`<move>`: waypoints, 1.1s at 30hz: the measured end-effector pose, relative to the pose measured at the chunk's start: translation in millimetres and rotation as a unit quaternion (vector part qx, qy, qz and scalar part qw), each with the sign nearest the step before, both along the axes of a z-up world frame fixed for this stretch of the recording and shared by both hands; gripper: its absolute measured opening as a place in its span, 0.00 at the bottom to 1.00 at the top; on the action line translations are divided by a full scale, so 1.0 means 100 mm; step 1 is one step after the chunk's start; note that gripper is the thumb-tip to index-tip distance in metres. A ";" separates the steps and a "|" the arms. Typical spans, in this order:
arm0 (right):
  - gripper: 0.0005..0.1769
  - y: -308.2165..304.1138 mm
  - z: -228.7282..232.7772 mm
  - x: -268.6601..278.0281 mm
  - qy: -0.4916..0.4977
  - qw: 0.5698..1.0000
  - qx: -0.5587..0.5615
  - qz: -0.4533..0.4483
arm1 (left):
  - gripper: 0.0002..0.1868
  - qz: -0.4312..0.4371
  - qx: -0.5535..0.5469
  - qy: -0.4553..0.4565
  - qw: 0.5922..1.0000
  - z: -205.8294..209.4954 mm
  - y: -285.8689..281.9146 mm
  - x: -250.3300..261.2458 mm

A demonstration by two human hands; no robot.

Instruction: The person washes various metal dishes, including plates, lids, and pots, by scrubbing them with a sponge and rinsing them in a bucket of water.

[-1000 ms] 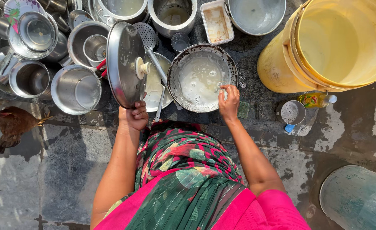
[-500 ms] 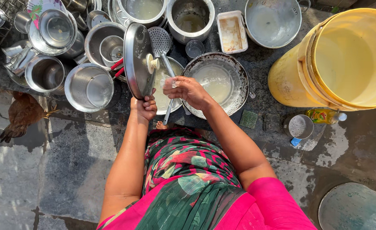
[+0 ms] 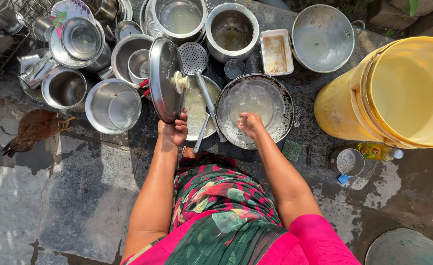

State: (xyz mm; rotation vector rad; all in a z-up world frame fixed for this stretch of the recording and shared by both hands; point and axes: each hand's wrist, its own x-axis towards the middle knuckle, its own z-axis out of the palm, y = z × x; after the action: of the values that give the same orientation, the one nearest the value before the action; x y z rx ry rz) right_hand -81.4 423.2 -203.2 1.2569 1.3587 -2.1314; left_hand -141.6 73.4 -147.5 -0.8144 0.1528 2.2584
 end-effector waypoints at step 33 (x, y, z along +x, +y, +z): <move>0.25 -1.27 2.48 0.26 0.460 0.631 0.436 0.448 | 0.27 -0.042 0.153 0.136 0.978 0.26 0.21 0.14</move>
State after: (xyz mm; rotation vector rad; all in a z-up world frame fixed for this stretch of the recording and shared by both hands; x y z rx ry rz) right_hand -55.5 296.2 44.6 -0.6458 2.7690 -1.2207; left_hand -127.5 94.7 -121.9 -0.3301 -0.0341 2.2311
